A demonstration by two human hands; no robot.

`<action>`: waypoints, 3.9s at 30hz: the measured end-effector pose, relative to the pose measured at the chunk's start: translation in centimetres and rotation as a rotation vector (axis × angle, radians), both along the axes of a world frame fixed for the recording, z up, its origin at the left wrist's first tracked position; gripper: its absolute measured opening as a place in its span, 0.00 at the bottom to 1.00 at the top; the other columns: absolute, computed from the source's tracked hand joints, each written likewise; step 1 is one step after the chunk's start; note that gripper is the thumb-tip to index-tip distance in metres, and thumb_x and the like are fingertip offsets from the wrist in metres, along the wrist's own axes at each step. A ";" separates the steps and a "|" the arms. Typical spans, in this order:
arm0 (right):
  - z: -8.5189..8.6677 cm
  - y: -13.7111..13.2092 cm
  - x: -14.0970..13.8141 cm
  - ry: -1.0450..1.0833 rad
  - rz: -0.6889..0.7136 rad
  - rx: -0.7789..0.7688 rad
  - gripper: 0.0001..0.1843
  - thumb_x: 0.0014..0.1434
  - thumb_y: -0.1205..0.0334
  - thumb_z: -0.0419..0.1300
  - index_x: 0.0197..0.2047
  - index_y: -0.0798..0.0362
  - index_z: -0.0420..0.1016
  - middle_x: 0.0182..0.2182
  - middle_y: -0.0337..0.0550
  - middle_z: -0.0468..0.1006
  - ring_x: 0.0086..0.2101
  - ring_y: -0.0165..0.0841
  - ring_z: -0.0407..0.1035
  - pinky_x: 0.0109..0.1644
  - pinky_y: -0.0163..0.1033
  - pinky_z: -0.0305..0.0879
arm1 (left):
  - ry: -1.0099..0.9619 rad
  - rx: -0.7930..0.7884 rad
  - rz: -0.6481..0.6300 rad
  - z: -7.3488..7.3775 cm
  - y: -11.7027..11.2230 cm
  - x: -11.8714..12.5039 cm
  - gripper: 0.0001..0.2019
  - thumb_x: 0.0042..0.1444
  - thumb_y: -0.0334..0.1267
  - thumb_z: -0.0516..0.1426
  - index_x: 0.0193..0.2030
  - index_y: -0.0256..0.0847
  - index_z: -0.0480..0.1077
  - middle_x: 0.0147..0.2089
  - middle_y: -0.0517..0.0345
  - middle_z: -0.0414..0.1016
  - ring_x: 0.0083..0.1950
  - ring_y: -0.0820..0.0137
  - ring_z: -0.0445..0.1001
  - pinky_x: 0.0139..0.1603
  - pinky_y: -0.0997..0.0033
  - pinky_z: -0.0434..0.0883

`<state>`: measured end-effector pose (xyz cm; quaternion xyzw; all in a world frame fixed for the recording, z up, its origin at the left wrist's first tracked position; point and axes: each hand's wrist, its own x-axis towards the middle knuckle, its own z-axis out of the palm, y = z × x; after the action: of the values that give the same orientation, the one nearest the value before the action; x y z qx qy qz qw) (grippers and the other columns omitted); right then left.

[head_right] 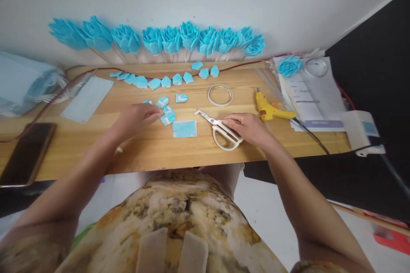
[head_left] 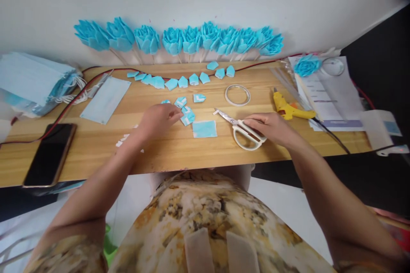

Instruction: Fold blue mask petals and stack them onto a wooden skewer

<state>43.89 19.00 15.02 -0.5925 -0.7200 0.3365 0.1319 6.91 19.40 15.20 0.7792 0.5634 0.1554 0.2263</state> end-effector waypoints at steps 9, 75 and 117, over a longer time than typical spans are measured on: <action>0.9 -0.4 -1.9 -0.020 0.022 0.385 0.15 0.65 0.53 0.58 0.43 0.50 0.84 0.44 0.50 0.85 0.45 0.43 0.76 0.50 0.48 0.70 | -0.184 -0.033 0.006 0.9 -0.5 0.7 0.11 0.58 0.44 0.57 0.32 0.40 0.76 0.32 0.56 0.78 0.31 0.70 0.68 0.34 0.70 0.61; 0.3 -1.4 -10.7 0.661 0.124 -0.011 0.13 0.62 0.57 0.64 0.49 0.47 0.84 0.30 0.37 0.76 0.30 0.29 0.70 0.36 0.36 0.67 | -0.340 0.305 0.201 2.1 -8.5 -3.8 0.18 0.67 0.46 0.56 0.60 0.48 0.73 0.61 0.52 0.77 0.61 0.59 0.75 0.63 0.54 0.72; -3.6 -0.9 -6.7 -0.051 -0.140 0.547 0.08 0.64 0.63 0.59 0.37 0.49 0.81 0.35 0.44 0.84 0.35 0.36 0.74 0.41 0.41 0.65 | -1.124 -0.383 0.293 -0.2 0.1 4.9 0.14 0.53 0.47 0.66 0.34 0.37 0.74 0.30 0.55 0.81 0.33 0.66 0.82 0.35 0.69 0.77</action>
<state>37.17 18.10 11.41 -0.5915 -0.7443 0.1049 0.2917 11.82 19.53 14.96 0.4376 0.4770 0.4684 0.6013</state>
